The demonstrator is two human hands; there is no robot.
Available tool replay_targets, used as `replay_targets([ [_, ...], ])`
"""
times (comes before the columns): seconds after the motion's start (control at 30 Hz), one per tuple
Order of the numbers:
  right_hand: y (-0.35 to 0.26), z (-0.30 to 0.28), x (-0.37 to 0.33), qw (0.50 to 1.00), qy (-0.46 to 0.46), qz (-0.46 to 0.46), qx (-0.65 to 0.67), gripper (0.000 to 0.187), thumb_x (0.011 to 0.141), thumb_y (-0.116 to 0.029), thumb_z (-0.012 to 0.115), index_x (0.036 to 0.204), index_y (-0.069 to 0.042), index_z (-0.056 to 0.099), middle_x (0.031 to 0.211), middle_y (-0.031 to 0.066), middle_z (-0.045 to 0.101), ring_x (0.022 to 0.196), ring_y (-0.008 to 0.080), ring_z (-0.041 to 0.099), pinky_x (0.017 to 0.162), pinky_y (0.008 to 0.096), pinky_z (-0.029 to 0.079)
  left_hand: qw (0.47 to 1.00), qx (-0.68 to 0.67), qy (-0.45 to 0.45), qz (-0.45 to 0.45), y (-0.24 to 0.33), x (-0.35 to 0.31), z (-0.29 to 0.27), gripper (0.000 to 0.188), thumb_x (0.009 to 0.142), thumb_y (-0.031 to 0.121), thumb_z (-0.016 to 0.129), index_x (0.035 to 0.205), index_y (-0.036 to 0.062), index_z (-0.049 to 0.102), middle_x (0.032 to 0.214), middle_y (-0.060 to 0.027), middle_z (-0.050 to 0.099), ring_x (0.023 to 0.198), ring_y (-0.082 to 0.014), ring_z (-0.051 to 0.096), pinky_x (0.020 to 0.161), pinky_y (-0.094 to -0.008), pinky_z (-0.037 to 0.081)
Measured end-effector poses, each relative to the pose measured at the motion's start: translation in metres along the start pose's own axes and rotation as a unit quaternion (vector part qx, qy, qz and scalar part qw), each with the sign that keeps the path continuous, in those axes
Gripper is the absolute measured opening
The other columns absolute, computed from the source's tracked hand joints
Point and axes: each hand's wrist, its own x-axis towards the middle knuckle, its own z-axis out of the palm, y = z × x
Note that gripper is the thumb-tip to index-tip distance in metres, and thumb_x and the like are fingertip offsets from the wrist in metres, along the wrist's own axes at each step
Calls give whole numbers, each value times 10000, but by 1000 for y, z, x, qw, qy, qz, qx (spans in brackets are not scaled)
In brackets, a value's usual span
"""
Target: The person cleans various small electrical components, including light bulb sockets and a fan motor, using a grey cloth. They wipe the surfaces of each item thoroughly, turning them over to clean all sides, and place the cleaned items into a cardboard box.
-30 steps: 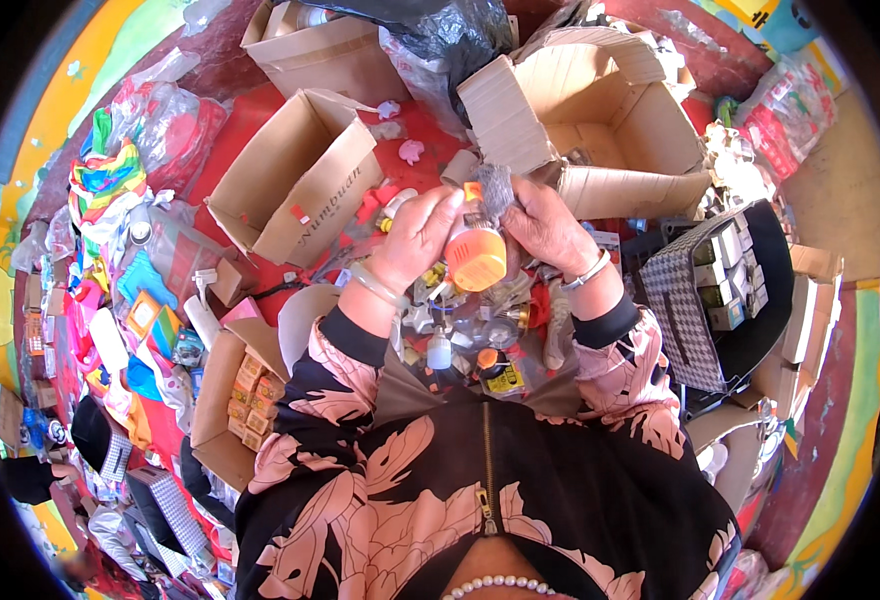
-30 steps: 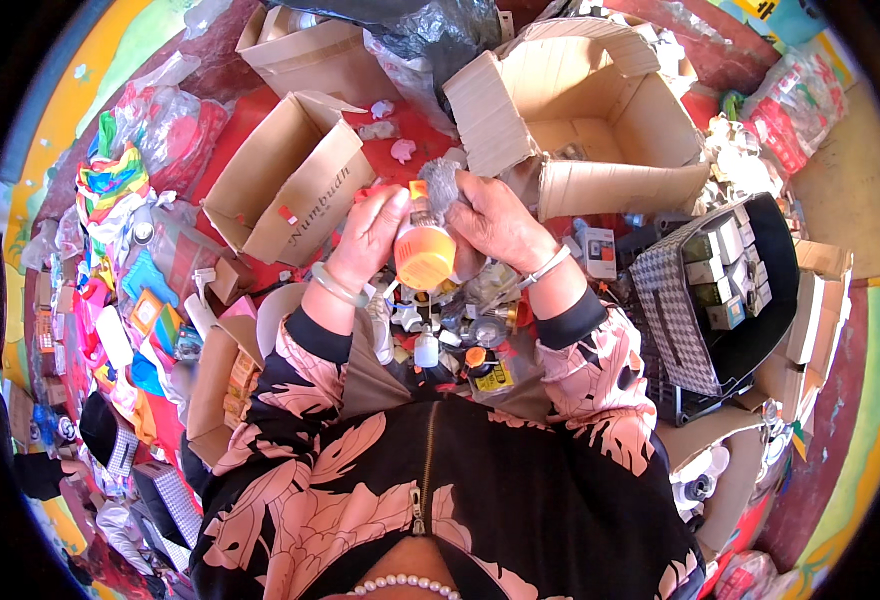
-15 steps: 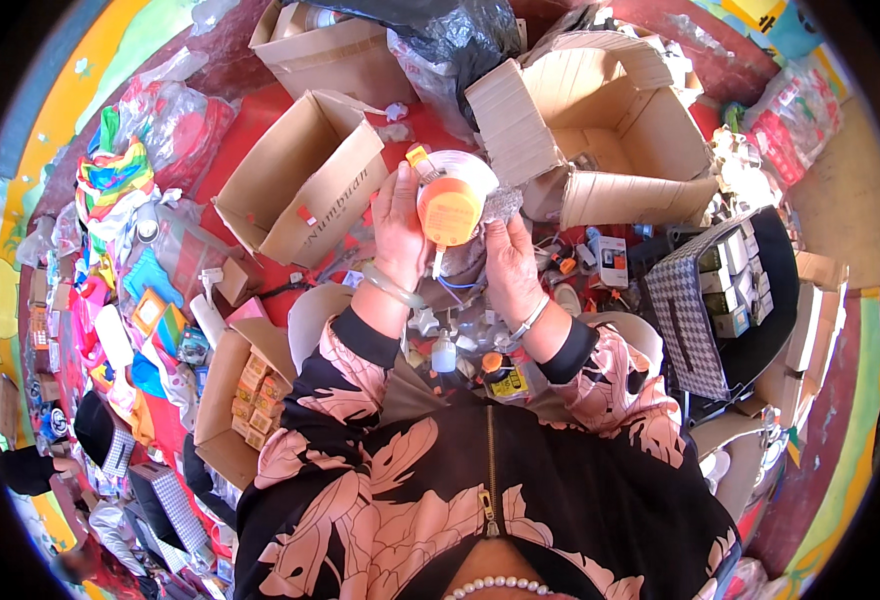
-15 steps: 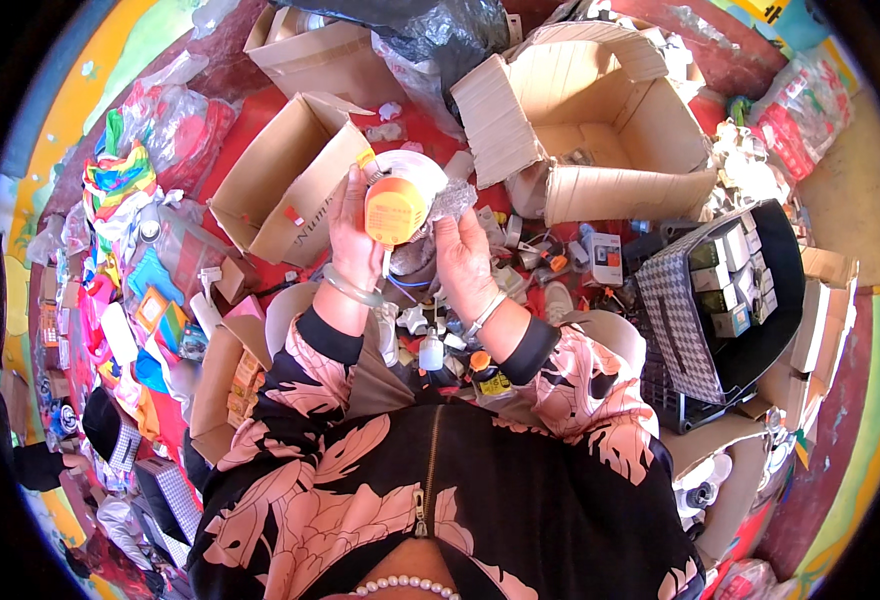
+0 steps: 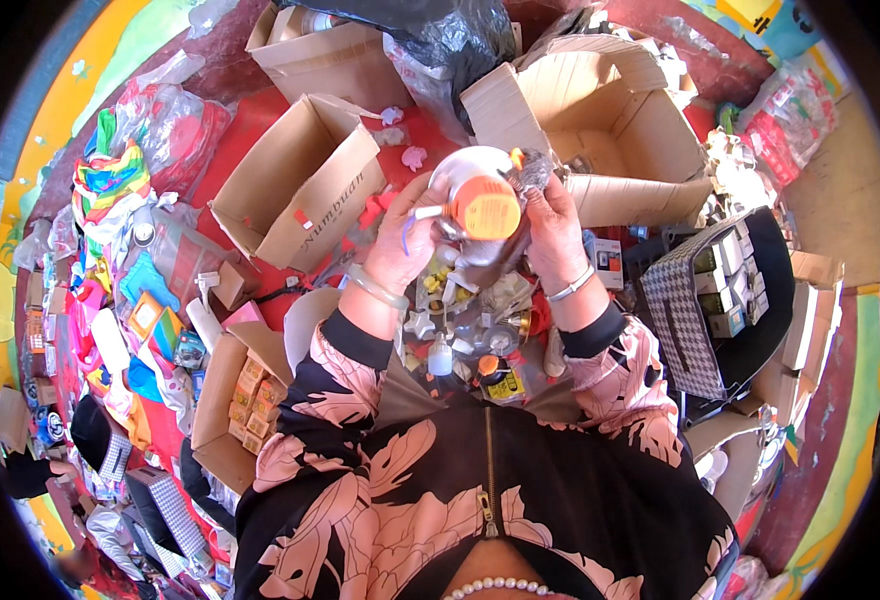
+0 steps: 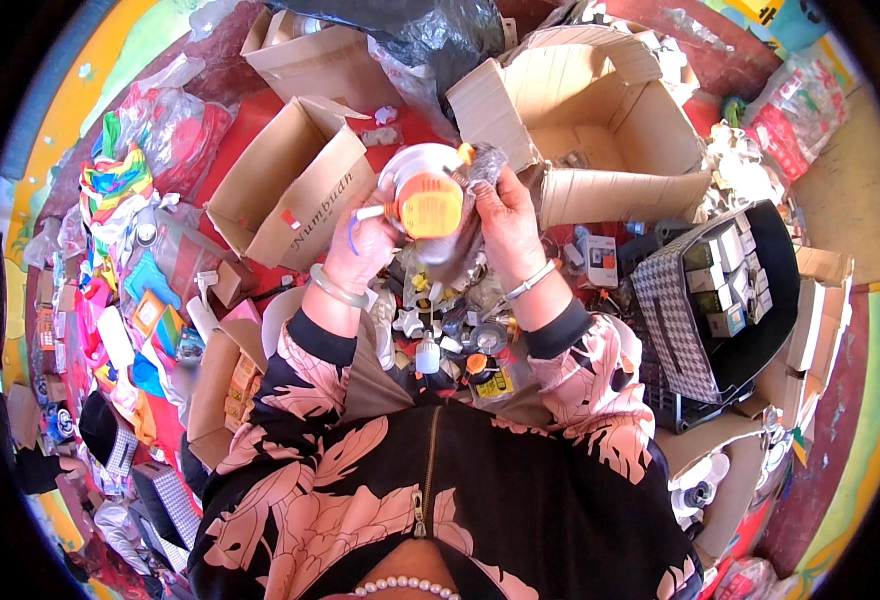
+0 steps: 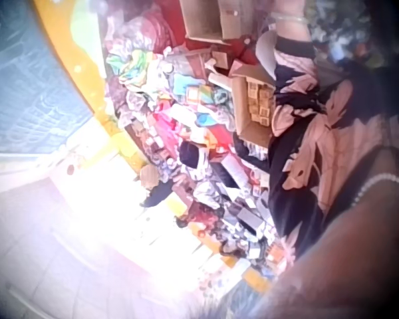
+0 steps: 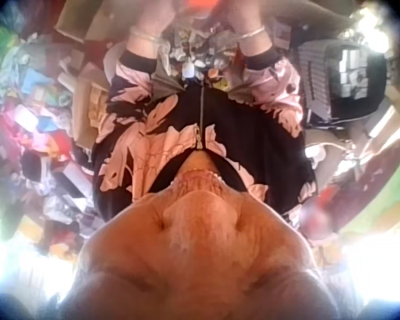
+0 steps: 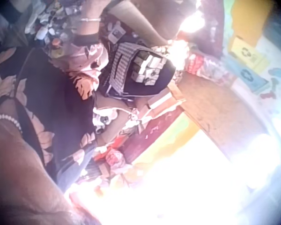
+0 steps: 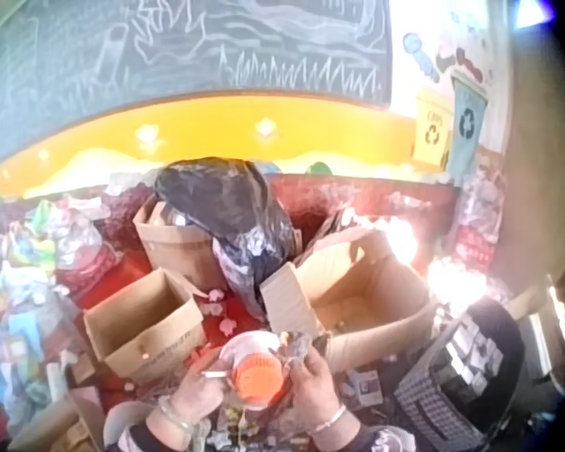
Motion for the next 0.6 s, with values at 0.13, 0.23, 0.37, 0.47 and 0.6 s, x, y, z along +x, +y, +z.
replay_targets([
  [0.13, 4, -2, 1, 999, 31, 9, 18, 247, 917, -78, 472, 1150, -20, 527, 1036, 32, 589, 952, 121, 543, 861, 253, 427, 980, 172, 37, 95, -9, 2, -1, 362, 958, 312, 421, 1128, 7, 517, 880, -21, 602, 766, -114, 571, 649, -254, 462],
  [0.23, -12, -29, 17, 999, 40, 17, 22, 256, 904, -87, 488, 1147, -16, 527, 1065, 80, 606, 953, 184, 590, 845, 317, 478, 947, 282, 60, 138, 4, 0, -2, 395, 951, 354, 431, 1032, -8, 567, 812, -28, 597, 689, -120, 545, 623, -269, 452],
  [0.37, -54, -26, 12, 983, -36, 85, -161, 180, 888, -100, 516, 1044, -23, 562, 925, 56, 612, 809, 147, 593, 716, 270, 490, 896, 409, 12, 173, 12, -5, -4, 363, 951, 315, 430, 947, -18, 574, 687, -106, 556, 652, -162, 547, 610, -295, 436],
  [0.47, -35, -14, 9, 895, -189, -35, -404, 204, 892, -119, 515, 1065, -20, 560, 763, 21, 580, 650, 74, 537, 562, 210, 451, 872, 433, -37, 225, -3, -3, 0, 336, 943, 289, 447, 911, -20, 574, 678, -101, 541, 628, -165, 528, 589, -301, 422],
  [0.6, -39, -13, 8, 932, -228, 150, -239, 267, 896, -149, 539, 1115, 3, 548, 856, 32, 601, 723, 69, 525, 647, 225, 458, 888, 408, -29, 208, 3, -9, 5, 316, 934, 262, 454, 900, -24, 584, 696, -130, 561, 635, -212, 555, 591, -312, 425],
])
